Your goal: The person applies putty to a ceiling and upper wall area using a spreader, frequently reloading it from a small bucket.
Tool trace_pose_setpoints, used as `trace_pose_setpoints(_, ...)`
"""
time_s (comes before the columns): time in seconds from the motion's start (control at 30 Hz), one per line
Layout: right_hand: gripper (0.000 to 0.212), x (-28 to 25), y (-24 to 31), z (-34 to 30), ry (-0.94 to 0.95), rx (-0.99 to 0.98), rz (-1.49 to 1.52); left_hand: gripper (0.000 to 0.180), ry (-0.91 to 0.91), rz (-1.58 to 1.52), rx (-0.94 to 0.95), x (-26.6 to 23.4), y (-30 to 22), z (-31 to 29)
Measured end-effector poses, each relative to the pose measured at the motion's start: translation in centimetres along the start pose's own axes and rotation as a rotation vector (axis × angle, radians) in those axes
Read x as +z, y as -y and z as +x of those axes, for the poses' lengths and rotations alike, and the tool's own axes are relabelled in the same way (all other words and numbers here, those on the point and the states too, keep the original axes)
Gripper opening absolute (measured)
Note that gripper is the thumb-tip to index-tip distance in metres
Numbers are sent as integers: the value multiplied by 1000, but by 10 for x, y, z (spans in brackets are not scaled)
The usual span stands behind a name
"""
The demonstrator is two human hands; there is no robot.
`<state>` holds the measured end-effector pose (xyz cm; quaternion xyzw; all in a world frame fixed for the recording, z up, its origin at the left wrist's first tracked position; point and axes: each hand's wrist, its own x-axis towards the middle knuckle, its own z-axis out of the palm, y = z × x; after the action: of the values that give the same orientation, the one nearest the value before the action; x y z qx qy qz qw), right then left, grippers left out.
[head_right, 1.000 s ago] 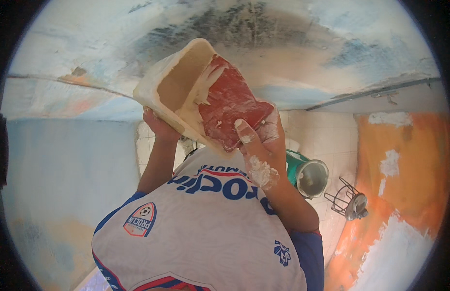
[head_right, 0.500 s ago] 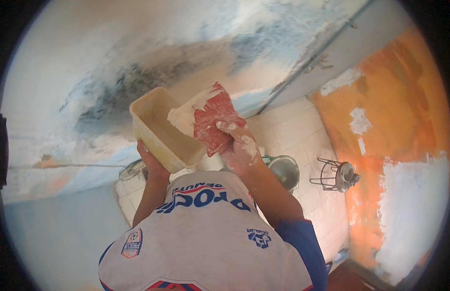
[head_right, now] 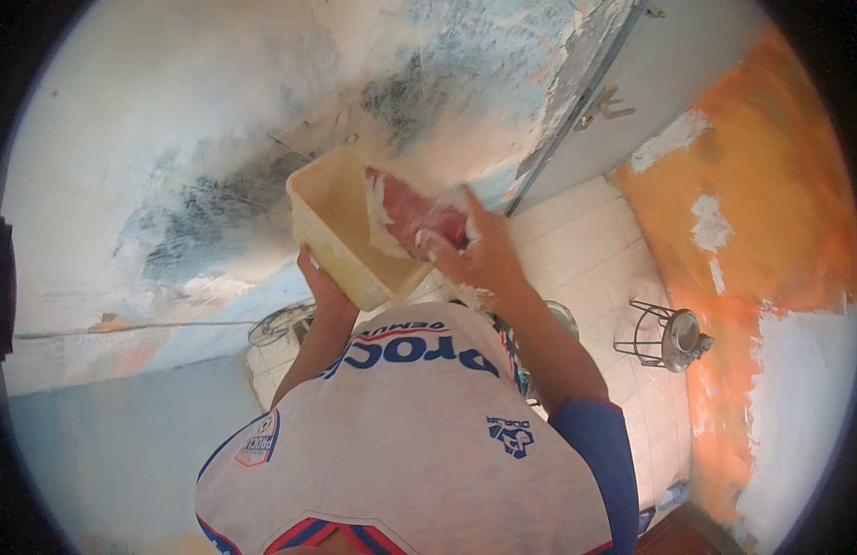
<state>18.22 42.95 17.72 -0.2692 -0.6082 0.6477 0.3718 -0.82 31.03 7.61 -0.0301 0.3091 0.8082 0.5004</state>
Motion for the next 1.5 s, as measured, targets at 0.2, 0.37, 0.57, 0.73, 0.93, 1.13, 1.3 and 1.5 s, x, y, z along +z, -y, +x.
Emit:
trace_pose_setpoints(0.2, 44, -43, -4, 13, 183, -43, -517, 71, 45, -4, -2, 17, 31, 7)
trace_pose_setpoints(0.37, 32, -56, 8, 17, 178, 17, -247, 70, 7, 12, 57, 21, 57, 8)
trace_pose_setpoints(0.57, 28, -72, -2, 32, 57, 153, 95, 73, 19, -19, 76, 20, 58, 18)
trace_pose_setpoints(0.73, 28, -91, -5, 42, -2, 333, 763, 70, -28, -76, 101, 40, 57, 11)
trace_pose_setpoints(0.93, 31, -99, -22, 49, -10, 263, 1048, 70, -60, -42, 106, 33, 67, 17)
trace_pose_setpoints(1.13, 23, -128, -45, 93, -248, 2, 1013, 70, -71, -42, 89, 28, 72, 7)
trace_pose_setpoints(1.3, 32, -127, -46, 117, -336, -35, 1014, 70, -194, -12, 125, 34, 72, -12)
trace_pose_setpoints(1.5, 30, -116, -91, 110, -418, 37, 950, 67, -233, 7, 247, -9, 66, -23)
